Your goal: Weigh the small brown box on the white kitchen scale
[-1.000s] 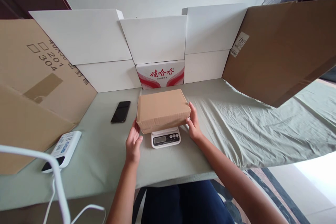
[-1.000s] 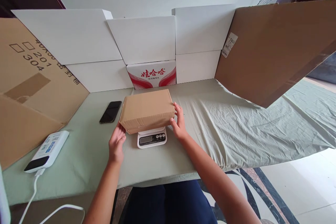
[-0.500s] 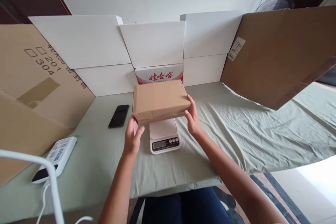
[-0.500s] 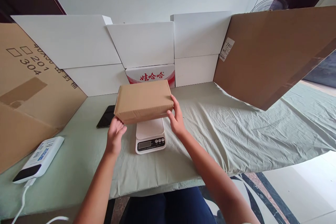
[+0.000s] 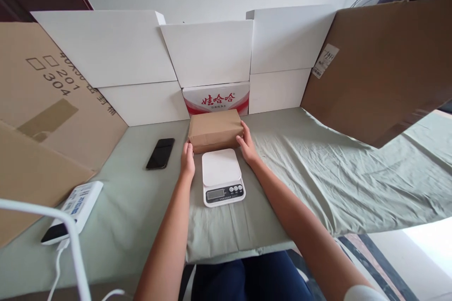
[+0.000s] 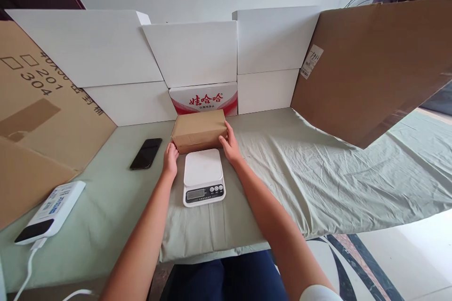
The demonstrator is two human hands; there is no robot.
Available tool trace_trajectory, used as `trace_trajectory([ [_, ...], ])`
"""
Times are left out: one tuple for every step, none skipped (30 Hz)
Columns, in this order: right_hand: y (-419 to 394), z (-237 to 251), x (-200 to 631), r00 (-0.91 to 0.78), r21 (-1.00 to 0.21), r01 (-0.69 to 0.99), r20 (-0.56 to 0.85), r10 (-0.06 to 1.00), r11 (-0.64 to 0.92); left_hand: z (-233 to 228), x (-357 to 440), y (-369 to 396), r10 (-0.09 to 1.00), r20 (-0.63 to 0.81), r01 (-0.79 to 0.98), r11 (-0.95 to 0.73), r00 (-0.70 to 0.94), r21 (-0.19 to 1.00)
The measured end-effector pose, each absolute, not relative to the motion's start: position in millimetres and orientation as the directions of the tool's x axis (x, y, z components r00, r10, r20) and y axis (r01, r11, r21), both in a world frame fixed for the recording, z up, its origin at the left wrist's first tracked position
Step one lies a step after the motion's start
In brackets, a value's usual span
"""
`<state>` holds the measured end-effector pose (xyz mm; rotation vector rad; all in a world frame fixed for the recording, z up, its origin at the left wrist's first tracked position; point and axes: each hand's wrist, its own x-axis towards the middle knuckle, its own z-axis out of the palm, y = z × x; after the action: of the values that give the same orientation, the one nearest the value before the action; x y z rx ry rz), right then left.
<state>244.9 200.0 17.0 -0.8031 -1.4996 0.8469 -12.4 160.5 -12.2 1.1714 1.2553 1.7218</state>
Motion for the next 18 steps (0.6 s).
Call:
trace_trajectory([
  [201, 16, 245, -0.082, -0.871, -0.002, 0.490, 0.868, 0.492, -11, -14, 160, 0.899, 0.239, -0.041, -0.273, -0.366, 0.961],
  [203, 15, 245, -0.065, -0.876, -0.027, 0.482, 0.874, 0.481, -10, -17, 159, 0.894, 0.221, -0.052, -0.261, -0.389, 0.964],
  [205, 14, 246, -0.041, -0.883, -0.053, 0.469, 0.882, 0.467, -8, -19, 158, 0.885, 0.218, -0.050, -0.260, -0.412, 0.964],
  [207, 12, 248, -0.017, -0.891, -0.078, 0.450, 0.893, 0.448, -6, -21, 155, 0.871, 0.228, -0.038, -0.271, -0.436, 0.962],
  [209, 9, 250, 0.005, -0.901, -0.098, 0.424, 0.906, 0.423, -4, -24, 153, 0.854, 0.242, -0.025, -0.285, -0.461, 0.958],
  [211, 7, 251, 0.022, -0.912, -0.114, 0.394, 0.919, 0.394, -1, -26, 149, 0.837, 0.256, -0.015, -0.301, -0.483, 0.954],
  [213, 5, 253, 0.035, -0.922, -0.128, 0.363, 0.931, 0.364, 1, -27, 146, 0.824, 0.268, -0.010, -0.315, -0.499, 0.949],
  [214, 4, 255, 0.049, -0.931, -0.141, 0.333, 0.942, 0.337, 4, -29, 143, 0.815, 0.279, -0.007, -0.328, -0.507, 0.945],
  [215, 2, 256, 0.062, -0.937, -0.154, 0.308, 0.949, 0.314, 6, -29, 141, 0.810, 0.288, -0.007, -0.340, -0.511, 0.941],
  [216, 1, 257, 0.076, -0.940, -0.164, 0.289, 0.954, 0.298, 8, -29, 139, 0.806, 0.293, -0.010, -0.347, -0.515, 0.938],
  [216, 1, 257, 0.085, -0.942, -0.170, 0.278, 0.957, 0.289, 9, -28, 138, 0.803, 0.294, -0.014, -0.351, -0.519, 0.936],
  [216, 1, 257, 0.086, -0.944, -0.167, 0.274, 0.958, 0.285, 10, -27, 137, 0.801, 0.291, -0.018, -0.352, -0.523, 0.936],
  [216, 0, 257, 0.080, -0.946, -0.156, 0.275, 0.958, 0.285, 11, -25, 138, 0.801, 0.288, -0.022, -0.350, -0.525, 0.936],
  [215, 0, 256, 0.068, -0.948, -0.140, 0.280, 0.958, 0.287, 10, -24, 138, 0.803, 0.282, -0.024, -0.345, -0.524, 0.938],
  [214, 1, 255, 0.055, -0.948, -0.127, 0.287, 0.956, 0.292, 9, -22, 139, 0.808, 0.276, -0.024, -0.337, -0.521, 0.941],
  [214, 1, 254, 0.042, -0.947, -0.118, 0.295, 0.954, 0.298, 8, -22, 140, 0.813, 0.268, -0.024, -0.327, -0.517, 0.945],
  [212, 1, 253, 0.031, -0.944, -0.113, 0.307, 0.951, 0.308, 7, -21, 142, 0.818, 0.261, -0.024, -0.318, -0.512, 0.948],
  [211, 2, 252, 0.020, -0.940, -0.110, 0.322, 0.946, 0.322, 5, -21, 142, 0.822, 0.255, -0.025, -0.311, -0.509, 0.950],
])
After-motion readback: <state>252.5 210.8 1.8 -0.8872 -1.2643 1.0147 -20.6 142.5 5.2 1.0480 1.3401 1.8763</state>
